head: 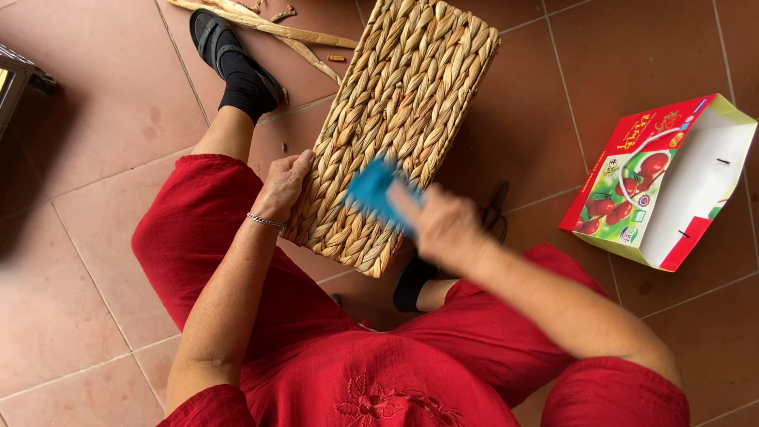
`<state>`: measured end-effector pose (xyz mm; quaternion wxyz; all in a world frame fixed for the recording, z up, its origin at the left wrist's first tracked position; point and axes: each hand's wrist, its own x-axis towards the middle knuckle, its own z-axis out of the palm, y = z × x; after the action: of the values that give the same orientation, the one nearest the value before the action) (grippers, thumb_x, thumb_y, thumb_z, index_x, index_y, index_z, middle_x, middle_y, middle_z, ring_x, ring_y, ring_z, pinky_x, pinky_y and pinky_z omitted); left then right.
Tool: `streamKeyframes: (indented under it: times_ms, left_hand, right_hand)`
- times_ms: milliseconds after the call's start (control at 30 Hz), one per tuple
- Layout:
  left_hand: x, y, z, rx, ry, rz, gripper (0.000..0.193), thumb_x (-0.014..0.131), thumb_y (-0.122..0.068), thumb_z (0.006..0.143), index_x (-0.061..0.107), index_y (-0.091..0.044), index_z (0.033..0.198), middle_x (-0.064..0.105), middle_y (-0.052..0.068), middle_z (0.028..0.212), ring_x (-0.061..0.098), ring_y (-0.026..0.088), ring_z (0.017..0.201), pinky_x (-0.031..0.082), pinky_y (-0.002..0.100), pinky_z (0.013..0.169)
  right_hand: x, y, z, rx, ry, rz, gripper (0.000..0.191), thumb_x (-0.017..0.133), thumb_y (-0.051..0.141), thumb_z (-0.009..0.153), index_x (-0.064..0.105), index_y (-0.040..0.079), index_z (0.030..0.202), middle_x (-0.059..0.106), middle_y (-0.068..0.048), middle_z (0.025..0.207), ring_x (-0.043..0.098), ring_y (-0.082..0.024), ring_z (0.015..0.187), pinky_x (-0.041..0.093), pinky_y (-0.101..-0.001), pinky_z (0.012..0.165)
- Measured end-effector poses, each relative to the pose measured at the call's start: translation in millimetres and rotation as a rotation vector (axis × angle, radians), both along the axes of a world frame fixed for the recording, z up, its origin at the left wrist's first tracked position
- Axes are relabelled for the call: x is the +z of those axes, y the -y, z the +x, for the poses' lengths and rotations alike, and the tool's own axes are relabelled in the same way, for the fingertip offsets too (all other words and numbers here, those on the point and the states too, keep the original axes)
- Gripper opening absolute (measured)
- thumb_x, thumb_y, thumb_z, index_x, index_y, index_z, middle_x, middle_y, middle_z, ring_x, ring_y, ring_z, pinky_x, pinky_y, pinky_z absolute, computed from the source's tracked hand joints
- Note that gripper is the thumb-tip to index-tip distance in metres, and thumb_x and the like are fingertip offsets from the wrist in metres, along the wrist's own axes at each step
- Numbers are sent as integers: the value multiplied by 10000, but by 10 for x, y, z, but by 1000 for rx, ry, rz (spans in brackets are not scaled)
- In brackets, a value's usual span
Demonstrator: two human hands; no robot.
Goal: The person sits on the floor and uses scissors to trim loose straw ends from a woven water-hyacinth basket, then wipes the basket's sides and edges with a blue cloth, turning the basket to reach different surfaces.
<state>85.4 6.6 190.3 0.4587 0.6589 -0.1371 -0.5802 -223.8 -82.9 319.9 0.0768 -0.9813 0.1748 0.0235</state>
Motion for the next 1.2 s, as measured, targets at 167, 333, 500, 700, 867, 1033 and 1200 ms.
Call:
streamKeyframes:
  times_ms: [167, 333, 500, 700, 867, 1033, 1200]
  left_hand:
    - [31, -15, 34, 22, -95, -20, 500, 599, -374, 1022, 664, 90, 1195, 750, 114, 990, 700, 132, 804, 603, 279, 725]
    - [121, 56, -4, 21, -188, -120, 508, 594, -409, 1020, 639, 47, 1240, 719, 82, 1092, 675, 123, 931, 579, 292, 830]
    - [274, 137, -21, -146, -9, -73, 532, 602, -475, 991, 645, -20, 1263, 710, 77, 1125, 648, 138, 1032, 554, 301, 890]
    - [326, 680, -4, -247, 111, -166, 586, 659, -474, 955, 624, 8, 1285, 711, 123, 1132, 645, 181, 1038, 551, 324, 881]
    - [410, 1343, -31, -187, 274, -179, 615, 679, -459, 972, 610, 57, 1299, 717, 144, 1152, 677, 190, 1062, 554, 317, 915]
    - [607, 1822, -124, -155, 91, -92, 578, 677, -448, 934, 662, 53, 1222, 738, 152, 1053, 704, 201, 899, 618, 355, 756]
    - [700, 1968, -340, -149, 154, -49, 551, 649, -481, 977, 726, 50, 1102, 744, 101, 884, 675, 160, 721, 590, 317, 637]
  right_hand:
    - [88, -584, -55, 323, -7, 366, 658, 651, 2, 730, 602, 254, 1336, 556, -105, 769, 602, -263, 619, 493, -408, 470]
    - [81, 21, -90, 95, -210, 722, 612, 755, 69, 710, 700, 363, 1244, 715, -74, 849, 698, -308, 763, 544, -471, 678]
    - [221, 417, 60, -102, -319, 901, 538, 793, 151, 756, 711, 355, 1247, 799, -21, 1027, 751, -229, 955, 568, -390, 869]
    - [66, 1332, -129, -530, 311, 655, 465, 765, 102, 811, 695, 167, 1267, 771, -108, 1140, 750, -235, 1001, 579, -356, 889]
    - [-256, 1512, -127, -770, 526, 150, 574, 743, 117, 928, 547, 135, 1467, 729, -172, 1071, 732, -314, 895, 590, -447, 752]
    - [-93, 372, 52, -95, -124, 81, 746, 591, 60, 890, 356, 231, 1577, 469, -101, 766, 549, -190, 528, 468, -362, 366]
    - [152, 141, 32, 25, -1, 657, 632, 719, 109, 761, 655, 398, 1318, 714, -50, 923, 711, -241, 825, 581, -452, 747]
